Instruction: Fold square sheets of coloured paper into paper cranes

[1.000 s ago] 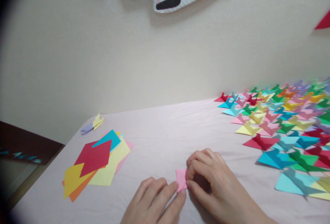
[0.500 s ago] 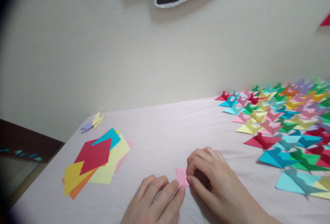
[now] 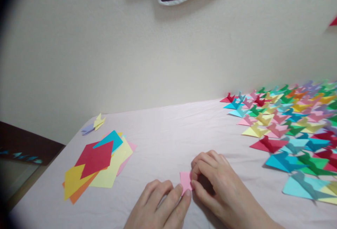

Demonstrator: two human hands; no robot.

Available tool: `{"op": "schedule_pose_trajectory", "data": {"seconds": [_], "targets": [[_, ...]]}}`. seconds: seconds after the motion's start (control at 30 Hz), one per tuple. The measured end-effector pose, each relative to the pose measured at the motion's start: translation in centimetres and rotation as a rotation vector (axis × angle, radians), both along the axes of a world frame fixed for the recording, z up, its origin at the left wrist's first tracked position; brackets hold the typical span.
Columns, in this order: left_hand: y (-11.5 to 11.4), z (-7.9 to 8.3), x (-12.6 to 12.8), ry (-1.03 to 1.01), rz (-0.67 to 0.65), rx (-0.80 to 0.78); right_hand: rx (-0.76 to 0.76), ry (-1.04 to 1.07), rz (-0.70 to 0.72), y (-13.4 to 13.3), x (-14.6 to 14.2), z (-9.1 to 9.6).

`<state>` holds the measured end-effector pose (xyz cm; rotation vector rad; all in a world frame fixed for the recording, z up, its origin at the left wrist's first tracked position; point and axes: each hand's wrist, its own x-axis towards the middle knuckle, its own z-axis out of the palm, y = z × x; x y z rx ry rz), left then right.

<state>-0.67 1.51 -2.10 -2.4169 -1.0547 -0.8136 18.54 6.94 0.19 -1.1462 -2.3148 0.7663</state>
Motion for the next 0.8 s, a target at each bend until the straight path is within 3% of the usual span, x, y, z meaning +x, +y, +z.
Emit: {"op": "schedule_pose_trajectory", "data": {"seconds": [0.8], "targets": [[0.27, 0.14, 0.24, 0.062, 0.021, 0.012, -0.007, -0.061, -0.028, -0.56, -0.10, 0.21]]}}
